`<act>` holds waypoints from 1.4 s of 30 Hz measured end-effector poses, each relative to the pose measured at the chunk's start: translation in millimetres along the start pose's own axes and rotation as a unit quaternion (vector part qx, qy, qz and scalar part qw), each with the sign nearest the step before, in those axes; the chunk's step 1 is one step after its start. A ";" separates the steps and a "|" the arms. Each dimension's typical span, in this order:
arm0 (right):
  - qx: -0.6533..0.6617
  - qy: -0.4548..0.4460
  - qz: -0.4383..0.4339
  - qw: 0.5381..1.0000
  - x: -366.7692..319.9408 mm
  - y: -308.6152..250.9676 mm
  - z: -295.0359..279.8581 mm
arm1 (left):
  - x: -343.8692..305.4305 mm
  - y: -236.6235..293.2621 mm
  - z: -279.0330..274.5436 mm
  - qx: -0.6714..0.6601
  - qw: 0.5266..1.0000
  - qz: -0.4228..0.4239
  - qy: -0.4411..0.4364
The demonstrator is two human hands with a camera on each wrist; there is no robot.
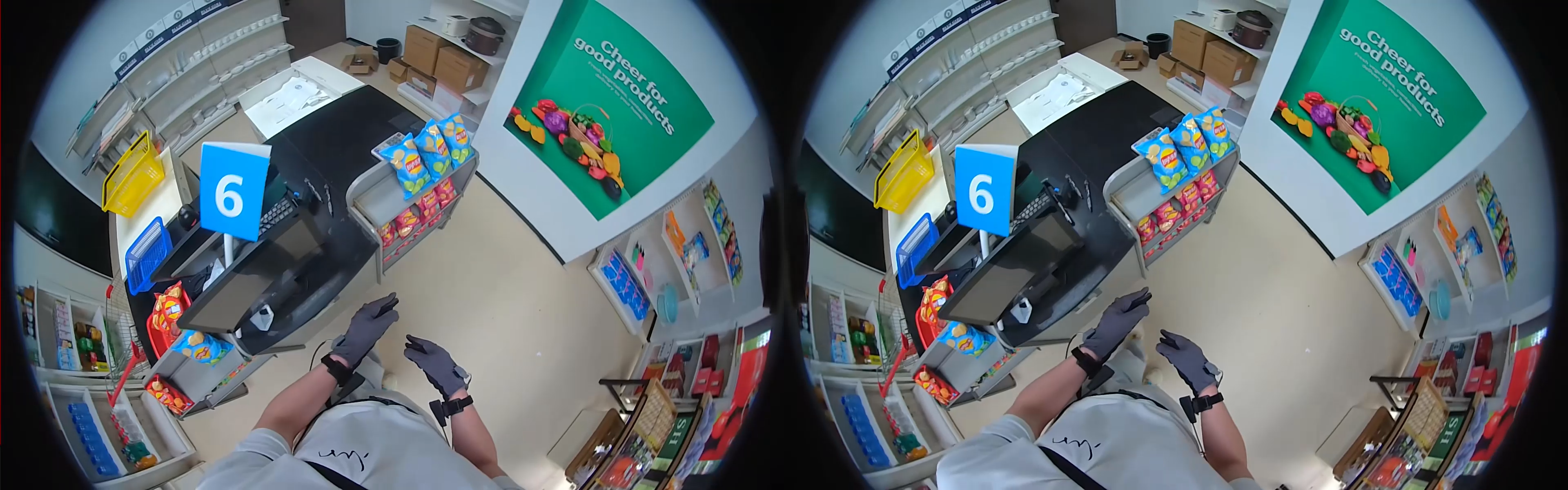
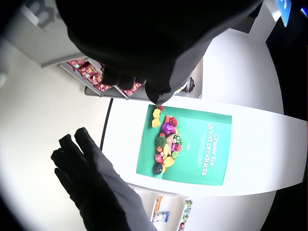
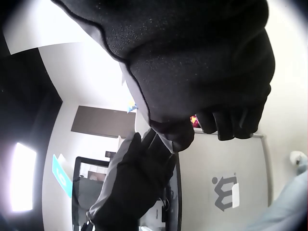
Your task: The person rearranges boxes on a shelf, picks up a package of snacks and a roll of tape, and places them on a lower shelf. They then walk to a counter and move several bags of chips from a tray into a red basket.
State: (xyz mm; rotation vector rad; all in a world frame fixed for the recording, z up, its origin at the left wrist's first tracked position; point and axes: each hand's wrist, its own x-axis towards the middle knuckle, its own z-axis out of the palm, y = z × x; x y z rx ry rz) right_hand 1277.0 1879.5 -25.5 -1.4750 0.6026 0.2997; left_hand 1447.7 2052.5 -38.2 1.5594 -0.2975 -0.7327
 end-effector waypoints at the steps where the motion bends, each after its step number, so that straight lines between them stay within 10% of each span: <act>1: -0.007 0.002 0.008 1.000 9.2 -7.7 -8.0 | 22.4 4.8 4.9 0.009 1.000 0.017 0.022; 11: -0.071 0.049 0.042 0.995 124.7 -113.0 -108.1 | 260.1 55.5 30.0 0.041 0.967 0.103 0.229; 16: -0.072 0.076 -0.083 0.991 218.8 -158.8 -150.2 | 320.5 82.8 21.2 -0.048 0.962 0.098 0.252; 22: -0.201 0.045 -0.107 0.973 309.4 -273.5 -163.1 | 349.9 92.8 11.7 -0.108 0.952 0.130 0.256; 30: -0.218 -0.079 -0.342 0.911 438.6 -265.0 -190.4 | 371.3 114.5 23.0 -0.141 0.943 0.053 0.296; 35: -0.238 -0.195 -0.223 0.925 409.6 -301.9 -197.8 | 356.9 124.5 39.4 -0.149 0.920 0.042 0.360; 38: -0.207 -0.182 -0.446 0.852 414.9 -288.9 -201.9 | 333.8 138.1 57.2 -0.208 0.892 0.064 0.397; 42: -0.141 -0.270 -0.369 0.878 372.1 -331.0 -180.0 | 291.1 149.3 72.5 -0.288 0.854 0.120 0.416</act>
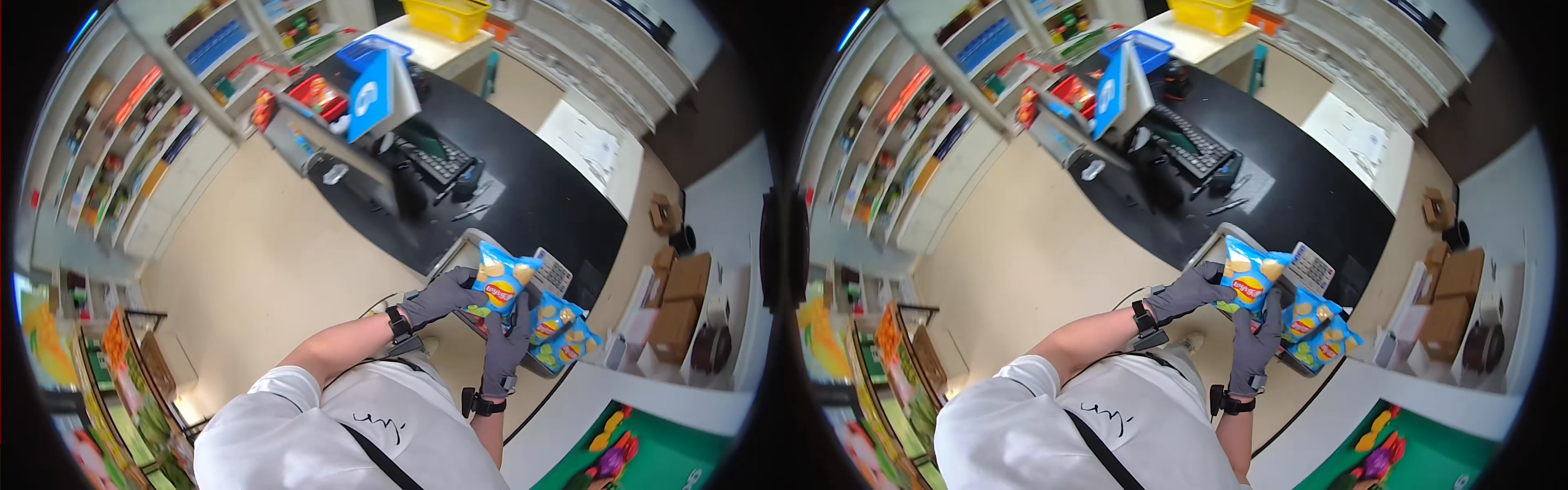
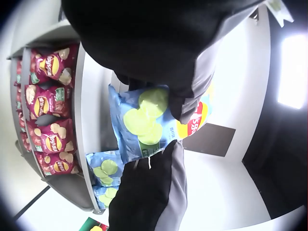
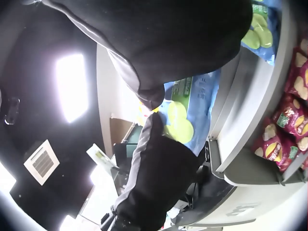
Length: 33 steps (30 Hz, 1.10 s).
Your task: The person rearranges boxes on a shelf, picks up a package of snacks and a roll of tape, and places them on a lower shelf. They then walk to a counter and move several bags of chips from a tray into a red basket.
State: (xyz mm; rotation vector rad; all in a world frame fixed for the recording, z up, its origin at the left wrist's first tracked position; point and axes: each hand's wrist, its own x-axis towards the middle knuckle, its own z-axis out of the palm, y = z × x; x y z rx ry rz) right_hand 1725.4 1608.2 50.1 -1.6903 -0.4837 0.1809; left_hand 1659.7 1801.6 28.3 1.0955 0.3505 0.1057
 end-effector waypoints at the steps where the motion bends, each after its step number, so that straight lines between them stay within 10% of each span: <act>1: 0.000 -0.020 -0.003 1.000 1.2 -7.7 3.1 | -9.8 4.6 -3.8 -0.034 0.999 0.009 -0.001; 8: 0.058 -0.258 0.128 0.956 -2.0 -30.4 72.7 | -94.6 17.0 -80.7 0.013 0.994 -0.017 0.104; 16: 0.013 -0.372 0.191 0.908 -51.5 -65.8 282.1 | -221.0 45.4 -238.8 -0.045 0.982 0.049 0.174; 33: 0.063 -0.468 0.251 0.845 -62.3 -89.0 596.4 | -315.3 122.5 -506.1 -0.090 0.962 0.077 0.248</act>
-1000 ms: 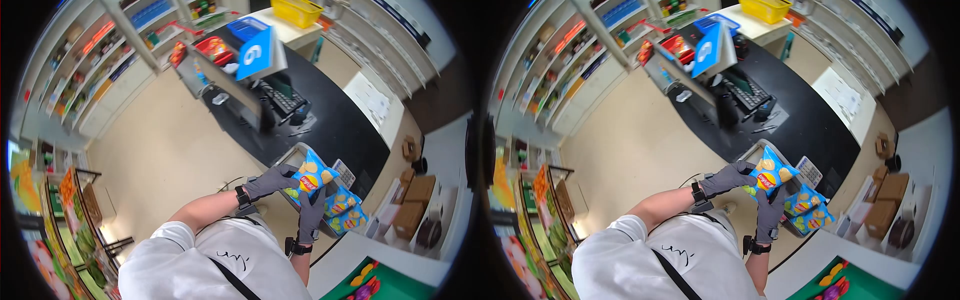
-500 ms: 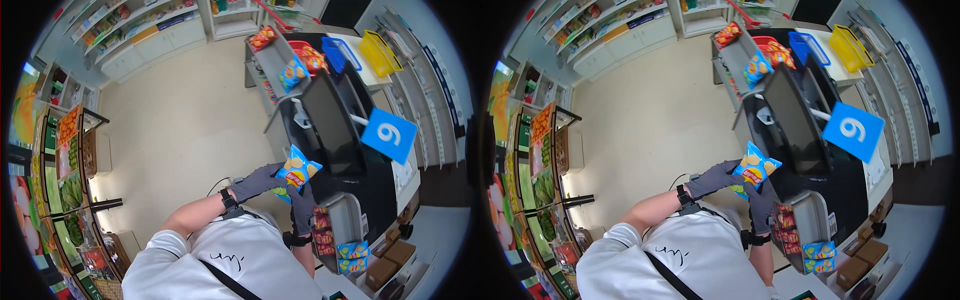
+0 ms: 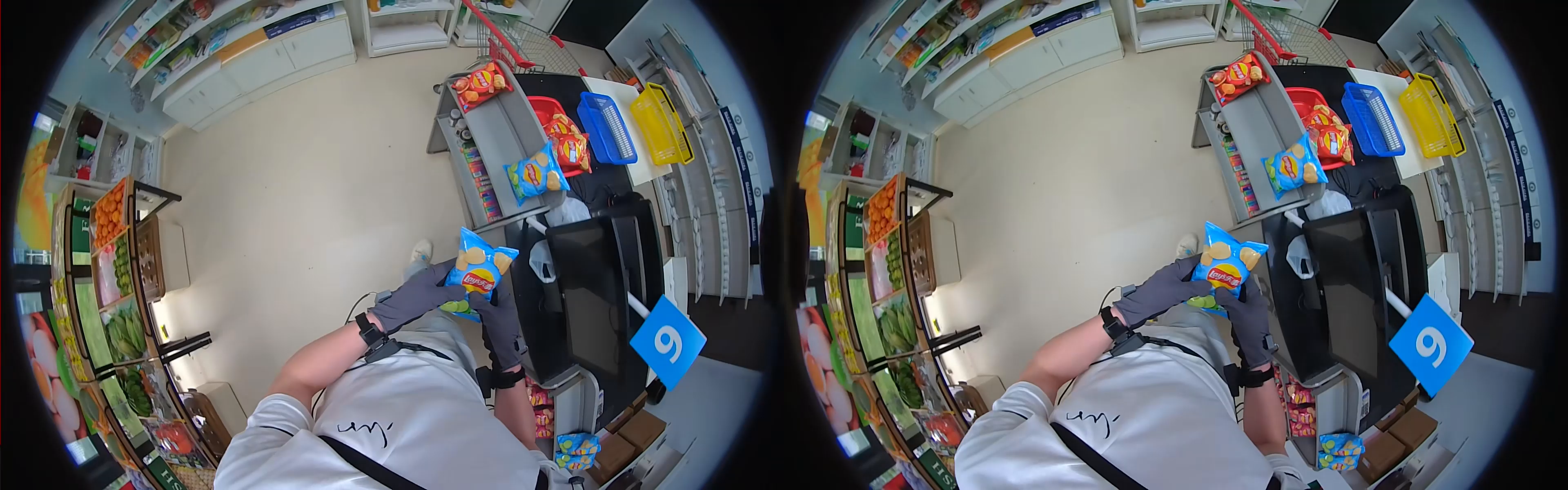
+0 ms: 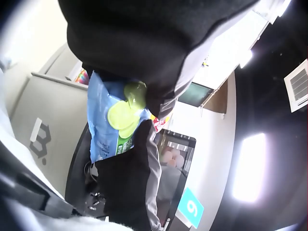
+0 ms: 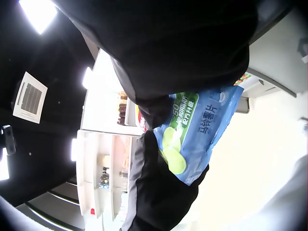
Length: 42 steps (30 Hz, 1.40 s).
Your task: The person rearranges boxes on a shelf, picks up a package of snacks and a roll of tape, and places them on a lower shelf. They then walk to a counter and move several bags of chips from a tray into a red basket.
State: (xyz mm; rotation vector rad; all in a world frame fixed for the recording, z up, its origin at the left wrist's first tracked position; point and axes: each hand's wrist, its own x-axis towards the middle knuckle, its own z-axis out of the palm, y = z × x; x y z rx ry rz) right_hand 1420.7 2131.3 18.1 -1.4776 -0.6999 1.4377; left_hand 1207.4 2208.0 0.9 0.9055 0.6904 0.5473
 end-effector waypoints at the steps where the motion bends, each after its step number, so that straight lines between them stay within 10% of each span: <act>1: -0.006 -0.004 0.002 1.000 16.3 -7.3 5.1 | 13.0 7.9 -10.9 0.002 1.000 -0.001 -0.005; 8: 0.030 -0.046 -0.016 0.998 157.1 -56.9 20.0 | 116.3 94.3 -82.9 0.128 0.990 -0.064 0.007; 19: -0.361 0.056 -0.036 0.930 289.1 -132.9 2.8 | 300.5 164.3 -141.3 0.157 0.985 -0.013 -0.071; 33: -0.200 0.400 -0.049 0.893 389.5 -137.2 40.6 | 506.7 172.3 -180.0 0.264 0.925 -0.020 -0.272; 42: -0.063 0.521 -0.015 0.851 381.3 -140.5 82.7 | 530.3 192.5 -186.5 0.353 0.882 0.011 -0.311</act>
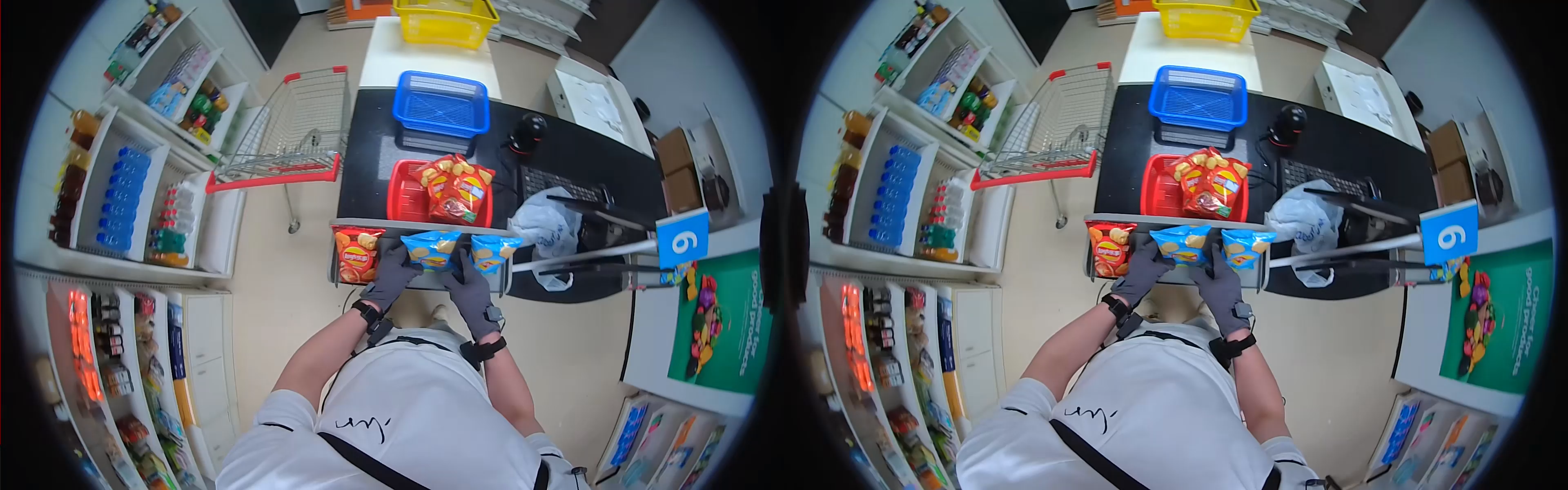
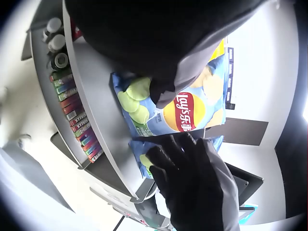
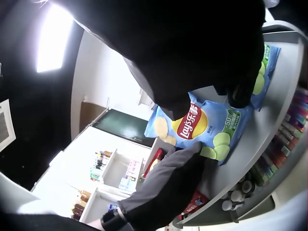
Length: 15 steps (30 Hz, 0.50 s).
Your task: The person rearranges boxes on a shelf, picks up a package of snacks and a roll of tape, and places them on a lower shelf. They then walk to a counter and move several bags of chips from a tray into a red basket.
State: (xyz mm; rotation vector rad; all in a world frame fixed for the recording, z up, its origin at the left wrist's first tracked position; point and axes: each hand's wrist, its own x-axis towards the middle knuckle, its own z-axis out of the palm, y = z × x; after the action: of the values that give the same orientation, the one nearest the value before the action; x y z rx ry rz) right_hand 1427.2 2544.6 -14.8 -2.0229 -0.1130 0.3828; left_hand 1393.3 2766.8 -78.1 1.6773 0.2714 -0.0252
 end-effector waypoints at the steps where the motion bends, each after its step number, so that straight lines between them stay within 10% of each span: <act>1: -0.006 0.009 -0.009 1.000 -4.8 4.3 -3.6 | -1.6 1.0 1.1 0.003 1.000 0.023 0.013; 6: -0.003 -0.115 0.127 0.985 -15.4 11.8 -20.9 | 2.5 -3.7 0.8 -0.013 0.999 -0.005 -0.030; 15: -0.033 -0.128 0.024 0.991 -10.7 32.5 -5.7 | 14.3 -20.1 3.6 0.013 0.999 0.016 -0.038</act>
State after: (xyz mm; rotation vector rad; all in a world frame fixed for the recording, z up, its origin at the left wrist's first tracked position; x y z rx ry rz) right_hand 1416.1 2521.9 -38.6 -2.0364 -0.2382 0.6757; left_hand 1403.9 2767.6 -100.7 1.7020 0.1871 -0.0691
